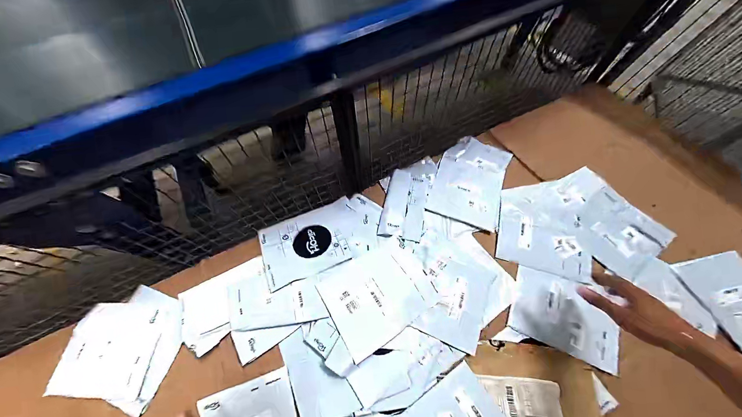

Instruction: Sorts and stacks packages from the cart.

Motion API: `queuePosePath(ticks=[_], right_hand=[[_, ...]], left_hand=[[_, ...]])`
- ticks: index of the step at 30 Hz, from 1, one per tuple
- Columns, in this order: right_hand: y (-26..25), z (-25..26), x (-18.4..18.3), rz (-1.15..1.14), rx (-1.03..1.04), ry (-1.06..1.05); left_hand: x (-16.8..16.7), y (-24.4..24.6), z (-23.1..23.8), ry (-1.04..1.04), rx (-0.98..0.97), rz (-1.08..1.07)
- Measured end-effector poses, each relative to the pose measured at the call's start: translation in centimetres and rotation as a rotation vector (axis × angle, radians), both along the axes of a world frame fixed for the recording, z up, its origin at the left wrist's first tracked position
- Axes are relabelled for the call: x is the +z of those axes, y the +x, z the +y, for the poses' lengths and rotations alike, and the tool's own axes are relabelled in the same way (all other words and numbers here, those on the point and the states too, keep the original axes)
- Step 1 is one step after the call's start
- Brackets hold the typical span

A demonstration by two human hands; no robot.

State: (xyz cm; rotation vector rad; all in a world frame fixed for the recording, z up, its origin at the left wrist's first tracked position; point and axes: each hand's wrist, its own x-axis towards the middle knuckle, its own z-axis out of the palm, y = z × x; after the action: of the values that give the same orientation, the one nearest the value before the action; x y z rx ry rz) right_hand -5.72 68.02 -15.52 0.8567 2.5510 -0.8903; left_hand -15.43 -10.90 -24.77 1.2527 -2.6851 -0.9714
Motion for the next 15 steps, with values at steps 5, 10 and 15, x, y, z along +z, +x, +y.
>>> queuePosePath(ticks=[5,10,15], right_hand=[[-14.0,-7.2,-10.6,0.106,-0.102,0.2],[-19.4,-16.2,-10.6,0.084,-0.104,0.255],[-18.5,-26.6,-9.2,0.077,0.014,0.21]], left_hand=[[0.8,-15.1,5.2,-0.144,-0.182,0.138],[0.3,-24.7,10.5,-0.143,-0.53,-0.029],[-1.8,-20.7,18.0,-0.3,-0.846,0.086]])
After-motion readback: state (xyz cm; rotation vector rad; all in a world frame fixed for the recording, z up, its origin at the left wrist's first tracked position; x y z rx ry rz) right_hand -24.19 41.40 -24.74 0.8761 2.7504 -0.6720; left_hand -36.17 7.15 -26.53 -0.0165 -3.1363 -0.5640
